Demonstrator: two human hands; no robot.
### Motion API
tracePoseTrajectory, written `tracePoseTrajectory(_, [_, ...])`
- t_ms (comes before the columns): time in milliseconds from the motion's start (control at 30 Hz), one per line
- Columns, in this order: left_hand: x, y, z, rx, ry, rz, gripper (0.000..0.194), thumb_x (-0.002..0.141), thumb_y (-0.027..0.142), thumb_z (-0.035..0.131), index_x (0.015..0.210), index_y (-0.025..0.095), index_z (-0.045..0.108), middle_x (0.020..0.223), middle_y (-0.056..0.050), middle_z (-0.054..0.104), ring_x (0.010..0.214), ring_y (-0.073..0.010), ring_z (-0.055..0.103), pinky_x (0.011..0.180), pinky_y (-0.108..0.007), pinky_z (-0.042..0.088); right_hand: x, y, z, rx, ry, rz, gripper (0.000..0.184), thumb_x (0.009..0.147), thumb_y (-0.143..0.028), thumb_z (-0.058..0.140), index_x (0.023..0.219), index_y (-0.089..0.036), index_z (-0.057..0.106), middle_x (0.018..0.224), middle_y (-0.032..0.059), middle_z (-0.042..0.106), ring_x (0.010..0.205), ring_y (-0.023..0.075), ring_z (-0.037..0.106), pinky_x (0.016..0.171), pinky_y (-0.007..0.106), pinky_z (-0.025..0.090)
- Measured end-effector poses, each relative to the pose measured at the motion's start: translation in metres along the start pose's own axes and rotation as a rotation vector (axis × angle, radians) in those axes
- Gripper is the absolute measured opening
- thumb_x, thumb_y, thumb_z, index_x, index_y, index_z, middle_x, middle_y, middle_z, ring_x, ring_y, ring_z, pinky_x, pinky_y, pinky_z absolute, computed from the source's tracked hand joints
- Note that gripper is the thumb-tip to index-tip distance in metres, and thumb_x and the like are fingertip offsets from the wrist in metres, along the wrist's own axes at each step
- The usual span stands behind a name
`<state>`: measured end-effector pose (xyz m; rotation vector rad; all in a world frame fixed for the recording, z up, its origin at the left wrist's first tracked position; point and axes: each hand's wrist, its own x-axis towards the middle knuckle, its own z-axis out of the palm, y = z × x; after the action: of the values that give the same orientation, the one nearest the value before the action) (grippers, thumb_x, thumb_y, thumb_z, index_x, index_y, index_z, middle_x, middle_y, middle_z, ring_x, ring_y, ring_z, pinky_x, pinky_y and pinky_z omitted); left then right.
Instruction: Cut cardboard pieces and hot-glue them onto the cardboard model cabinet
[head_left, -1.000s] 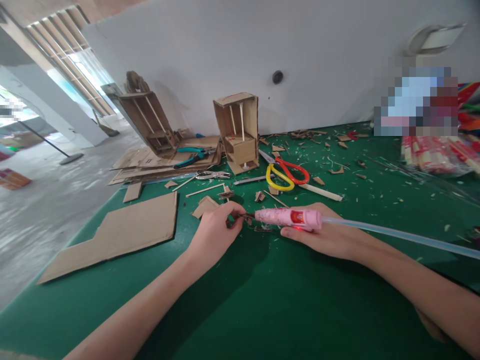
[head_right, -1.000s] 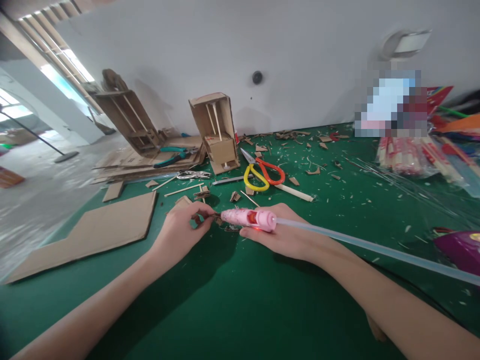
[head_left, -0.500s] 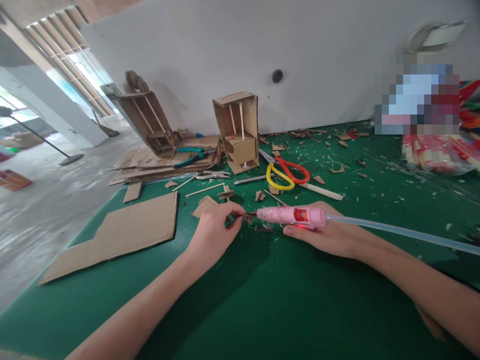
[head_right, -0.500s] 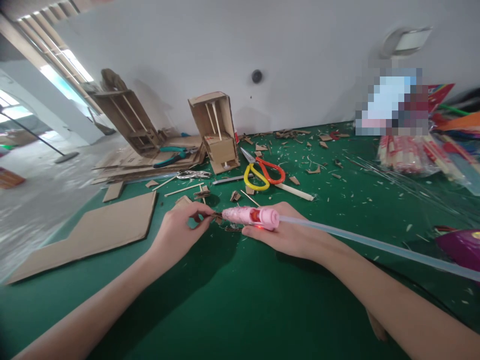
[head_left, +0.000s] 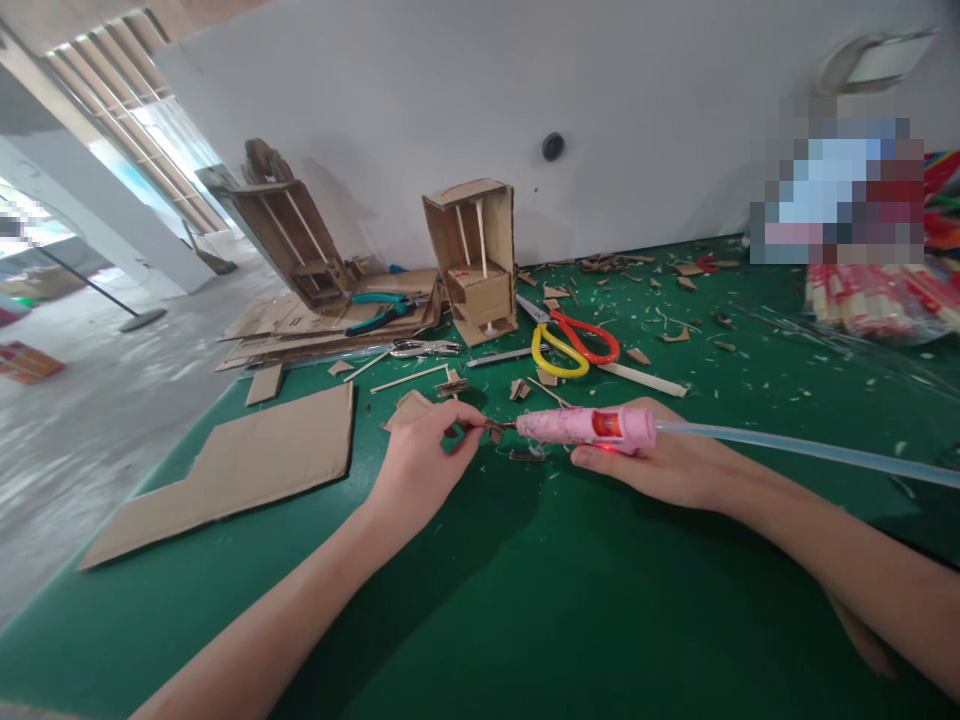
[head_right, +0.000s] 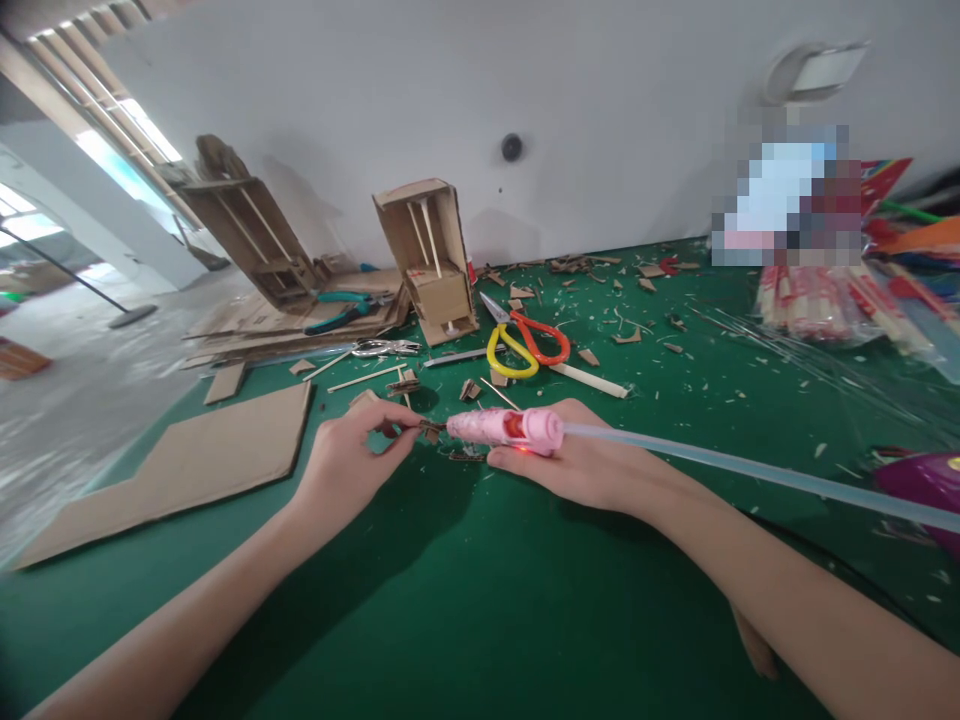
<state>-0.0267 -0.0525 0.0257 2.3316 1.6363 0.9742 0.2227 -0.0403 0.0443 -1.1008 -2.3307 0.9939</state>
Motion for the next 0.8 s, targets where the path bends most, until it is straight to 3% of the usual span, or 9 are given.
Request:
tracePoseTrajectory(167, [0.0, -0.001, 0.0, -0.005, 0.002, -0.006, 0.013, 0.079, 0.014, 0.058, 0.084, 0.021, 0.067, 0.077, 0.0, 0.07, 0.069, -0.0138, 0.063, 0.067, -0.027, 0.053, 0.001, 0.0, 0.0, -0.044, -0.026, 0.005, 0.041, 0.091, -0.04, 0.049, 0.128, -0.03, 0.06, 0.086, 0.0001, 0.074, 0.078, 0.0193, 0.067, 0.078, 0.031, 0.053])
tracePoseTrajectory(367, [-0.001, -0.002, -0.001, 0.0, 0.004, -0.013, 0.013, 0.08, 0.015, 0.058, 0.084, 0.022, 0.068, 0.077, 0.0, 0.07, 0.068, -0.0141, 0.064, 0.068, -0.027, 0.053, 0.0, -0.001, -0.002, -0.023, -0.014, -0.038, 0.039, 0.091, -0.04, 0.049, 0.126, -0.03, 0.062, 0.101, 0.0015, 0.073, 0.094, 0.0209, 0.066, 0.083, 0.031, 0.051])
tracePoseTrajectory(600, [-0.001, -0.002, 0.004, -0.021, -0.024, -0.01, 0.013, 0.079, 0.013, 0.06, 0.083, 0.022, 0.068, 0.078, 0.0, 0.071, 0.069, -0.0131, 0.063, 0.066, -0.025, 0.053, 0.001, 0.004, 0.006, -0.045, 0.032, 0.036, 0.034, 0.088, -0.042, 0.054, 0.115, -0.028, 0.069, 0.077, -0.0003, 0.072, 0.071, 0.0186, 0.065, 0.064, 0.029, 0.052])
tracePoseTrajectory(800, [-0.002, -0.003, 0.004, -0.028, -0.067, -0.018, 0.015, 0.078, 0.011, 0.06, 0.084, 0.022, 0.068, 0.08, 0.001, 0.073, 0.07, -0.0136, 0.065, 0.065, -0.024, 0.053, 0.001, 0.004, 0.008, -0.041, 0.032, -0.001, 0.029, 0.088, -0.042, 0.053, 0.104, -0.029, 0.073, 0.08, 0.0011, 0.072, 0.078, 0.0203, 0.066, 0.074, 0.031, 0.053])
